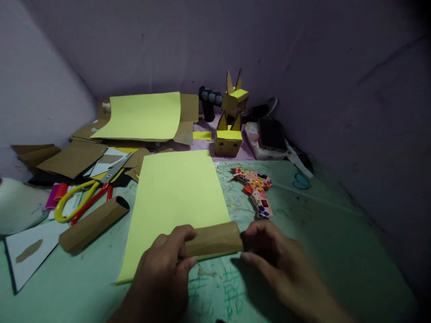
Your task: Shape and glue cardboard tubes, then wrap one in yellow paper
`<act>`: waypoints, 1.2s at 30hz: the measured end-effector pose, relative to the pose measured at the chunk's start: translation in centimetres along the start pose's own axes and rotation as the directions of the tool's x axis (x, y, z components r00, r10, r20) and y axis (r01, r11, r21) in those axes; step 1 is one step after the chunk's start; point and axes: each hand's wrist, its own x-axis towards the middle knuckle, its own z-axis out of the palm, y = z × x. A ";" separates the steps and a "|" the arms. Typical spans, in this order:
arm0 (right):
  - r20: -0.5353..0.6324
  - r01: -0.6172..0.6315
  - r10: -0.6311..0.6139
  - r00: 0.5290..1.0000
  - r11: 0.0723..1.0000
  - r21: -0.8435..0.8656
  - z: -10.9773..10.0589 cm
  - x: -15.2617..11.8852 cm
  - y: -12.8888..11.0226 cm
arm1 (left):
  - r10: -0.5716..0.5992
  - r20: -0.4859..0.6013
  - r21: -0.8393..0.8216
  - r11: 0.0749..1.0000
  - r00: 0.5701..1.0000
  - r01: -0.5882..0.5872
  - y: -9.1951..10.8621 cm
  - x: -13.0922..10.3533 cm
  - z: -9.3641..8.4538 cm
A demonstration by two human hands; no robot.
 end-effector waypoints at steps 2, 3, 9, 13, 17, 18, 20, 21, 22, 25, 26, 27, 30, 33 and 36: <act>-0.157 -0.014 0.001 0.988 0.996 -0.084 -1.6 0.1 -0.8 | -0.006 -0.003 -0.001 1.000 1.000 0.006 0.0 0.0 0.0; -0.256 -0.051 0.013 0.967 0.988 -0.143 -2.5 0.3 -1.2 | -0.005 -0.005 -0.003 1.000 1.000 0.005 0.0 0.0 0.0; -0.331 -0.234 0.074 0.941 0.848 -0.476 -5.1 4.4 -1.4 | 0.015 -0.031 -0.015 1.000 0.999 -0.015 -0.3 -0.1 0.2; -0.316 -0.221 0.039 0.948 0.796 -0.564 -4.6 7.0 -1.1 | 0.038 -0.048 -0.022 0.999 0.998 -0.039 -0.5 -0.3 0.3; -0.316 -0.217 0.080 0.945 0.879 -0.425 -4.7 8.1 -1.0 | 0.049 -0.036 -0.006 0.999 0.998 -0.049 -0.4 -0.3 0.4; -0.312 -0.224 0.113 0.943 0.911 -0.347 -4.8 8.2 -0.9 | 0.045 -0.032 -0.002 0.999 0.998 -0.045 -0.4 -0.3 0.4; -0.295 -0.234 0.171 0.940 0.953 -0.192 -4.9 8.2 -0.8 | 0.035 -0.027 -0.001 0.999 0.999 -0.035 -0.3 -0.3 0.4; -0.283 -0.236 0.195 0.939 0.964 -0.119 -4.9 8.1 -0.7 | 0.036 -0.026 -0.008 0.999 0.999 -0.036 -0.3 -0.4 0.4; -0.275 -0.239 0.219 0.936 0.970 -0.043 -4.9 8.0 -0.7 | 0.040 -0.025 -0.017 0.999 0.999 -0.041 -0.3 -0.4 0.4; -0.229 -0.243 0.318 0.920 0.921 0.303 -4.8 7.1 -0.9 | 0.054 -0.022 -0.041 0.998 0.998 -0.055 -0.4 -0.4 0.4; -0.202 -0.241 0.348 0.915 0.875 0.420 -4.8 6.7 -1.1 | 0.051 -0.018 -0.046 0.998 0.999 -0.051 -0.3 -0.4 0.4; -0.173 -0.238 0.367 0.914 0.829 0.505 -4.8 6.3 -1.4 | 0.044 -0.014 -0.051 0.998 0.999 -0.044 -0.3 -0.4 0.4; -0.125 -0.223 0.368 0.921 0.764 0.605 -4.8 5.0 -2.4 | 0.021 -0.002 -0.062 0.998 1.000 -0.021 -0.3 -0.4 0.4; -0.095 -0.204 0.319 0.943 0.778 0.594 -4.6 3.3 -3.2 | 0.008 -0.004 -0.070 0.998 1.000 -0.008 -0.2 -0.5 0.4; -0.161 -0.144 0.238 0.958 0.881 0.450 -3.7 1.1 -3.2 | 0.006 -0.016 -0.092 0.996 1.000 -0.008 -0.1 -0.5 0.5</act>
